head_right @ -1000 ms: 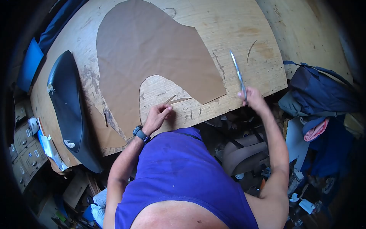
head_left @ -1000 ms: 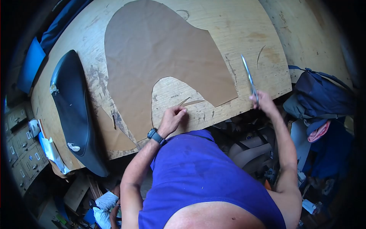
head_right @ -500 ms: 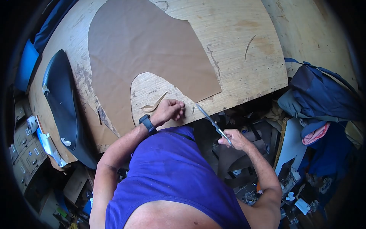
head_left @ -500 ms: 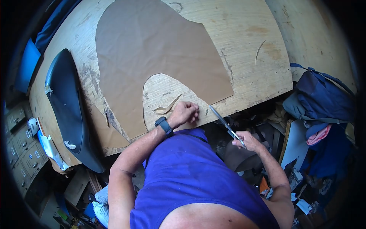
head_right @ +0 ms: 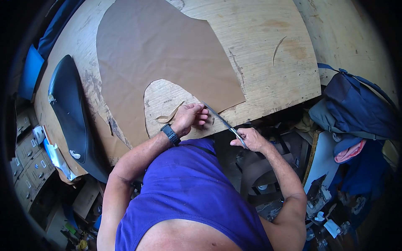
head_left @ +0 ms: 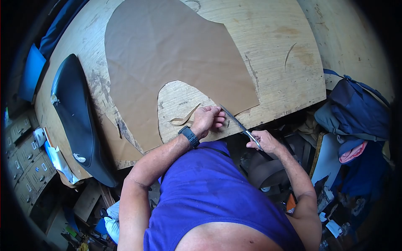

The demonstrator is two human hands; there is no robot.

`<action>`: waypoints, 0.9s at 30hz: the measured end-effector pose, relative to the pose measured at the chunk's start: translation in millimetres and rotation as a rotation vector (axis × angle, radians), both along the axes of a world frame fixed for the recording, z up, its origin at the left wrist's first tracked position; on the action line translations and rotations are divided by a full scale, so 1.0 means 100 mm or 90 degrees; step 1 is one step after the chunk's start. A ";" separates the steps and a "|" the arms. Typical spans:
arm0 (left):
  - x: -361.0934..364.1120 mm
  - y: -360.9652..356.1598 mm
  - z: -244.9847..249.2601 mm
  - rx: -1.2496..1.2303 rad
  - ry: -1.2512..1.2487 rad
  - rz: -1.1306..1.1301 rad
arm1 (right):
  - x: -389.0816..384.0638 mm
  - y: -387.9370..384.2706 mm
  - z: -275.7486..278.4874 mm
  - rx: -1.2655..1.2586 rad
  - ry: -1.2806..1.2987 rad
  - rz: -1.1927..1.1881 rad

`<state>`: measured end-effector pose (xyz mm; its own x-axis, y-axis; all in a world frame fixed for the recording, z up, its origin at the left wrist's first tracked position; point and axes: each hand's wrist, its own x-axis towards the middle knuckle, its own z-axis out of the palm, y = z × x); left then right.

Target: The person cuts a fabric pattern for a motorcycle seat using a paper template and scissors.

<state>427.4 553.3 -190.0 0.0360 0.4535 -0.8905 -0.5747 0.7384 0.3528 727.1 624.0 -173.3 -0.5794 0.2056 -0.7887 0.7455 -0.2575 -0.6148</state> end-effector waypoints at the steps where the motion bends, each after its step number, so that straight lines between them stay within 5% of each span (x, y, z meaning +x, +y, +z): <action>1: 0.01 0.00 -0.02 -0.001 0.008 0.001 | 0.00 0.01 -0.01 0.026 -0.003 0.016; 27: -0.10 -0.11 -0.13 0.072 -0.030 -0.016 | -0.42 0.20 0.21 0.134 -0.070 0.119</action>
